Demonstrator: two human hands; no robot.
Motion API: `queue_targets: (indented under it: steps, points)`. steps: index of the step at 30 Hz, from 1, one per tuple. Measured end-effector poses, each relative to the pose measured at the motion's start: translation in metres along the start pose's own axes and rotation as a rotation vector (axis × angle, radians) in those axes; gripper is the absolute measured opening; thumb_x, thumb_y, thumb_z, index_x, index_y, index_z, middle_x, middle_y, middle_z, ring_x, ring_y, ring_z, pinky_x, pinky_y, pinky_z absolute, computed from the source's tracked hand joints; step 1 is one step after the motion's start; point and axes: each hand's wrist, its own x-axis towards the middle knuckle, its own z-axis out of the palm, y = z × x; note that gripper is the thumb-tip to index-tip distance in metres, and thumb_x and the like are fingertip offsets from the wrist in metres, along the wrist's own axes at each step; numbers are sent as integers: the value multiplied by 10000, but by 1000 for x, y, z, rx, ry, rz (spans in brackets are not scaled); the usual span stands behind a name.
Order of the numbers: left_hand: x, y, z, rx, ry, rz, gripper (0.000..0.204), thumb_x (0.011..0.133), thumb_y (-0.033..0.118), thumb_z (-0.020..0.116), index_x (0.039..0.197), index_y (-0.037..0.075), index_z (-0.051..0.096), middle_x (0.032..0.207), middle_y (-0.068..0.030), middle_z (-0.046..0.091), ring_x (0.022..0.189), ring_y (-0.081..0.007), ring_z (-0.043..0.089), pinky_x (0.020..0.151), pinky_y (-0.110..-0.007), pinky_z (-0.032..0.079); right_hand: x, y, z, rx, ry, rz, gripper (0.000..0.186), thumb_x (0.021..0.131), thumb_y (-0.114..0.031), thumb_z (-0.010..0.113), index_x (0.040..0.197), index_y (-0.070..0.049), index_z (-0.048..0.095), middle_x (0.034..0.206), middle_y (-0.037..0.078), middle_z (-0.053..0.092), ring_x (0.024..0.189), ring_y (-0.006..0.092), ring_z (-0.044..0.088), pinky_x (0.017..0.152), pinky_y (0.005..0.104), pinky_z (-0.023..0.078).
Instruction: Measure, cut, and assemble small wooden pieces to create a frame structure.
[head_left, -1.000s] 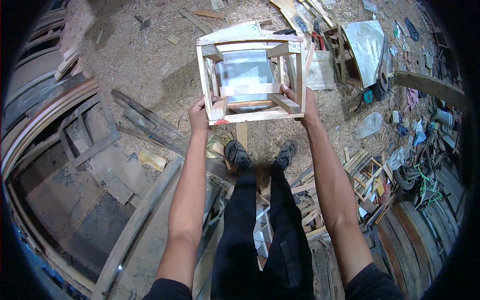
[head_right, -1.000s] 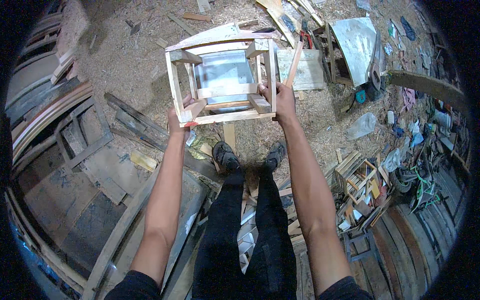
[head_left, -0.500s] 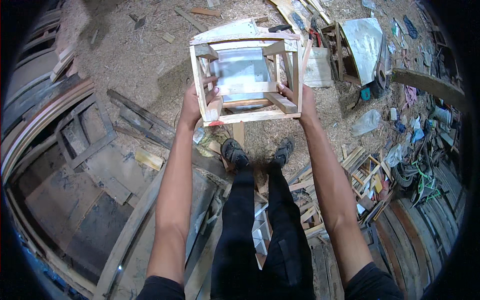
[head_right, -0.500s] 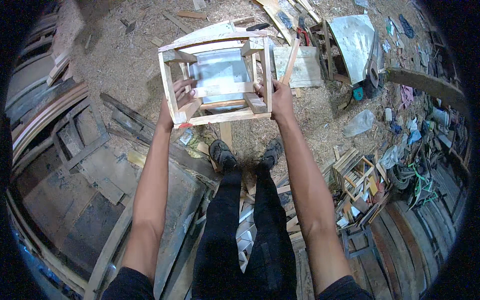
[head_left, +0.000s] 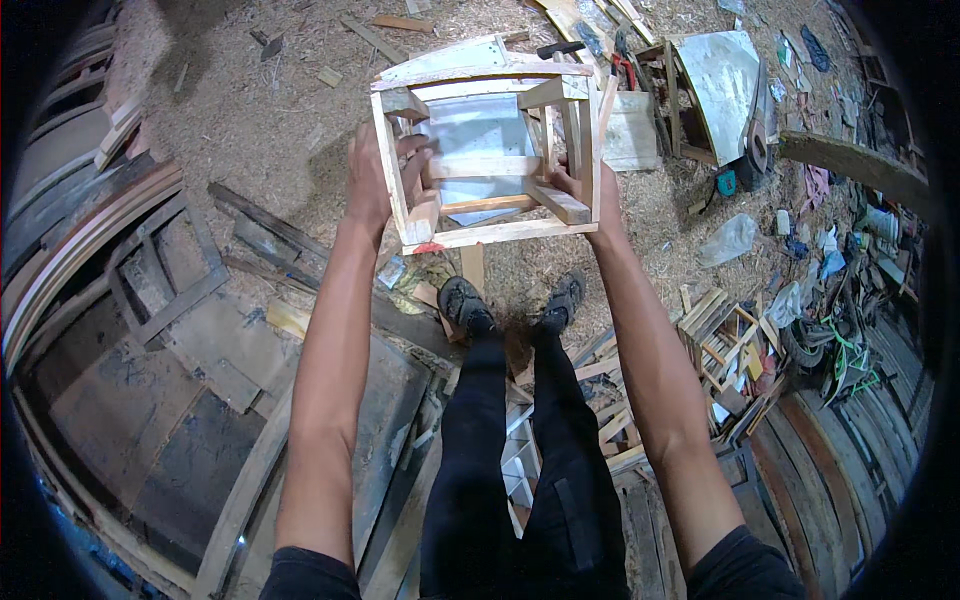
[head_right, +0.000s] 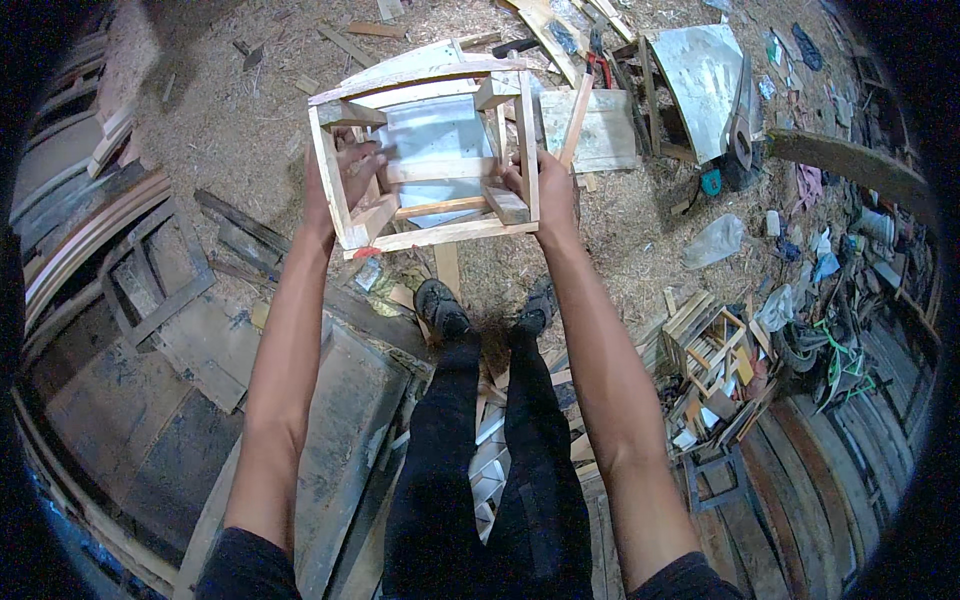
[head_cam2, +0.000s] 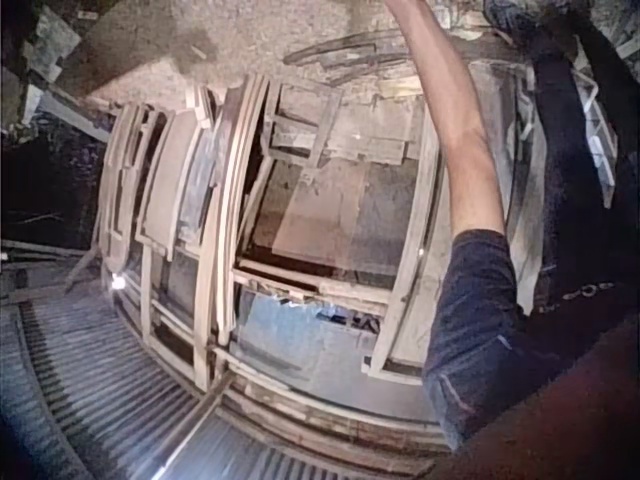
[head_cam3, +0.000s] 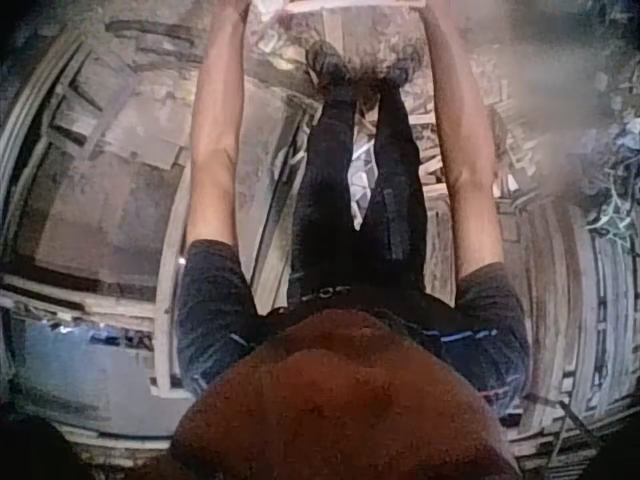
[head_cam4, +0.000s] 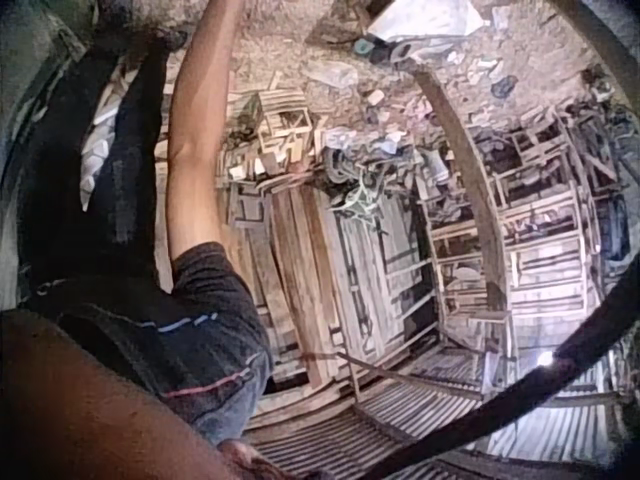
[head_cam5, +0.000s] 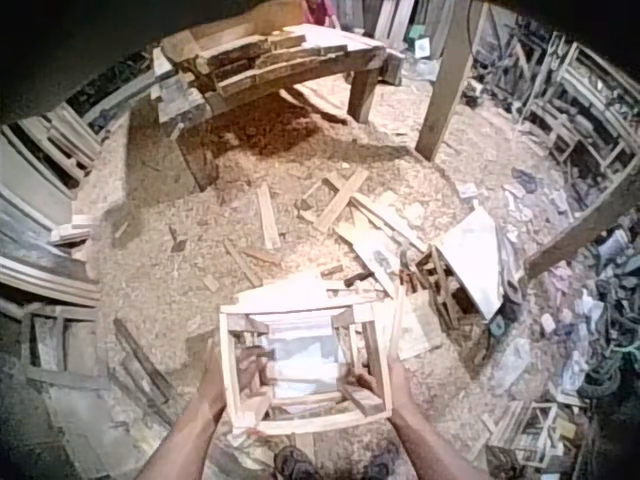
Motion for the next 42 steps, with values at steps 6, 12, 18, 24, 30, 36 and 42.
queue_targets:
  steps: [6, 12, 18, 24, 30, 36, 42]
  points:
    - [17, -11, 9, -203, -150, 155, 301, 832, 309, 699, 1051, 104, 734, 1037, -76, 693, 1015, -251, 633, 947, -421, 449, -1, 5, 4, 131, 14, 0, 292, 821, -164, 795, 971, 49, 663, 794, 91, 708, 719, 135, 667, 663, 298, 532]
    - [35, 0, 8, 364, -355, 496, 262, 818, 343, 662, 944, 123, 731, 997, -39, 707, 1058, -224, 620, 1048, -443, 342, -5, 17, 1, 72, 62, -9, 307, 834, -196, 807, 960, 48, 670, 803, 84, 712, 706, 130, 651, 654, 294, 526]
    - [35, 8, 8, 505, -381, 455, 173, 770, 273, 663, 848, 135, 732, 946, -6, 706, 1186, -244, 540, 1067, -489, 287, -9, 15, 1, 102, 30, 23, 282, 846, -181, 799, 957, 48, 676, 842, 76, 708, 733, 120, 646, 658, 293, 529]
    - [33, 0, 11, 379, -205, 500, 177, 758, 203, 690, 912, 128, 737, 942, -18, 707, 1169, -267, 557, 1056, -463, 318, -9, 14, 4, 99, 50, 37, 310, 832, -210, 820, 954, 45, 691, 817, 75, 721, 693, 122, 651, 631, 300, 530]
    - [19, 4, 7, -454, -320, -235, 259, 838, 197, 693, 1083, 119, 721, 1089, -83, 703, 1158, -305, 567, 1051, -456, 414, -7, 21, 3, 148, 94, 6, 271, 863, -219, 798, 936, 15, 683, 790, 38, 683, 678, 97, 610, 604, 273, 501]
    - [25, -4, 5, -6, -288, 174, 214, 900, 206, 665, 1095, 143, 728, 1136, -129, 679, 1053, -328, 620, 974, -395, 499, -6, 15, 12, 218, 126, -49, 221, 902, -224, 763, 896, -26, 665, 731, -17, 610, 638, 58, 539, 559, 241, 444]
    - [-8, 10, 12, -423, 345, 5, 191, 879, 123, 682, 1044, 32, 715, 1019, -117, 676, 960, -234, 654, 849, -345, 525, -3, 44, -4, 356, 162, 14, 228, 901, -231, 765, 899, -26, 663, 733, -33, 602, 639, 50, 538, 556, 227, 433]
